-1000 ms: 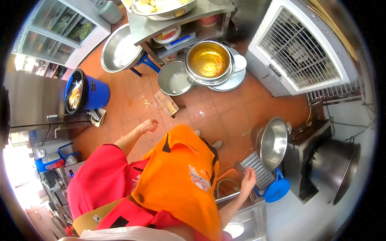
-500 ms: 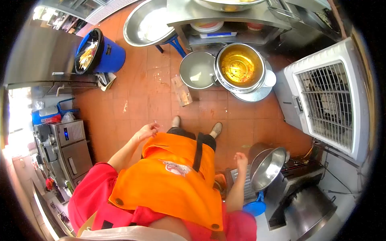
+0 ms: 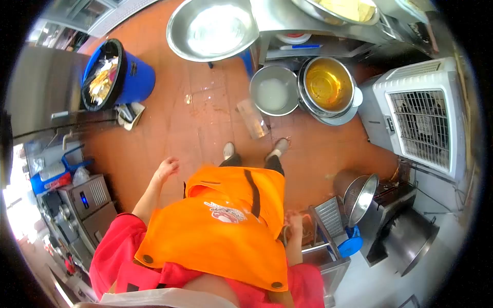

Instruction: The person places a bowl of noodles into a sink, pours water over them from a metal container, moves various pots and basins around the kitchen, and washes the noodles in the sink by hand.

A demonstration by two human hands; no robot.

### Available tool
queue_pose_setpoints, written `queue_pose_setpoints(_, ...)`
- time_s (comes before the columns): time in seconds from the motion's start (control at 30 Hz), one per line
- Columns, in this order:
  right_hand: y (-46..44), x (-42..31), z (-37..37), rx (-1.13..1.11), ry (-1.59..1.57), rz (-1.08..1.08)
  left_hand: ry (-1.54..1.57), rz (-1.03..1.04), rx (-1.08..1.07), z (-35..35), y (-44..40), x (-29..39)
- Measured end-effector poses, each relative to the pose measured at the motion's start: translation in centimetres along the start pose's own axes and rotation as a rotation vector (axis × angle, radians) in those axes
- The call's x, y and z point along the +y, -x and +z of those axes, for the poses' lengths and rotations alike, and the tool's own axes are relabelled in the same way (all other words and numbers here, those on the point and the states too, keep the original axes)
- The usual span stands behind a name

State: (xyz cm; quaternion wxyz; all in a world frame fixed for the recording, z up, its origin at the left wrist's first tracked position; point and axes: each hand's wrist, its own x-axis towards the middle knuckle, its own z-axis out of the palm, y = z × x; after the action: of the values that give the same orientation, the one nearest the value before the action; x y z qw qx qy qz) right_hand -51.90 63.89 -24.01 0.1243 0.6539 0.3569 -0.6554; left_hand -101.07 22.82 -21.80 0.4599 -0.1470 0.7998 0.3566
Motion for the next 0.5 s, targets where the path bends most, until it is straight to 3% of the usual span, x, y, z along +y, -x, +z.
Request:
queue_pose_setpoints(0.13,4.7,-1.9,5.5,0.058,-0.018,0.031,-0.05,-0.085,-0.036,-5.4,-3.3,-4.5)
queue_pose_setpoints(0.27,0.6,-2.0,6.3,0.085,-0.06,-0.096,0.033,-0.033,-0.15,-4.5,-4.6,-6.6)
queue_pose_setpoints(0.3,0.1,-2.2,6.8,0.066,-0.026,-0.132,0.028,0.004,-0.189,-3.8,-5.5,-6.4)
queue_pose_setpoints(0.33,-1.1,-2.9,7.2,0.048,0.01,-0.166,0.11,-0.097,-0.176,-2.5,-3.0,-2.3)
queue_pose_setpoints(0.5,-5.2,-8.5,12.1,0.048,0.104,-0.1,0.015,0.072,-0.289,-0.1,-2.1,0.4)
